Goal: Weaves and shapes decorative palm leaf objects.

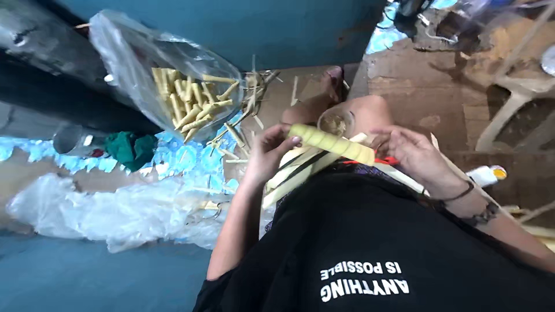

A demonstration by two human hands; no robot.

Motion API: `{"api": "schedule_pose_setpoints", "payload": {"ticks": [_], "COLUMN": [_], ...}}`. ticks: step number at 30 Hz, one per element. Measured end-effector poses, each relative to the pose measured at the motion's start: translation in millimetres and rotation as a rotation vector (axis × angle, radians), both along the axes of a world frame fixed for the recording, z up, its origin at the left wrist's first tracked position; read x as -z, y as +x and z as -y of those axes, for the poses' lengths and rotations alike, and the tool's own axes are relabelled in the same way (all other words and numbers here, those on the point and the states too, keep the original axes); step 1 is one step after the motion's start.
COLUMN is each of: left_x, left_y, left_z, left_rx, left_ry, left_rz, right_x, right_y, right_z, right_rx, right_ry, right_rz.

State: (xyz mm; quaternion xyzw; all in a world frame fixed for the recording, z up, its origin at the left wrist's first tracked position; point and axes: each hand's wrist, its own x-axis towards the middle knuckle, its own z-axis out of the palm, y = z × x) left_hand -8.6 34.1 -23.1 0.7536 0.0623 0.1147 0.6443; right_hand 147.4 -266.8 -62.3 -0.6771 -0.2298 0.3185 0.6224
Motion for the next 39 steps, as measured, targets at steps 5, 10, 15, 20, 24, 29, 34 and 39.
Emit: {"api": "schedule_pose_setpoints", "payload": {"ticks": [5,10,15,20,24,29,34,39], "left_x": [15.2,24.9,27.7,25.7,23.3,19.7,19.6,21.6], "left_y": [3.7,15.6,31.4,41.6,44.7,45.5,37.9,32.8], "left_z": [-2.1,0.8,5.9,13.9,16.4,20.4,16.9,11.5], "left_rx": [0.029,0.026,0.035,0.074,0.068,0.076,0.053,0.036], "left_ry": [-0.005,-0.014,0.055,0.05,0.055,0.051,0.046,-0.006], "left_rz": [0.017,0.023,0.031,0.012,-0.019,-0.015,-0.006,-0.01], "right_x": [34.1,120.3,169.8,190.4,191.5,203.7,196.5,125.4], "right_y": [60.0,65.0,16.7,-17.9,-12.5,12.3,27.0,61.8], "right_z": [109.0,271.6,339.5,328.4,294.1,257.5,251.1,256.7], "right_rx": [0.658,1.132,1.181,1.054,0.822,0.398,0.272,0.279], "right_ry": [-0.53,-0.666,-0.975,-1.094,-0.974,-1.038,-1.086,-0.99], "right_rz": [-0.052,-0.213,-0.316,-0.213,0.006,0.141,0.103,-0.016]}}
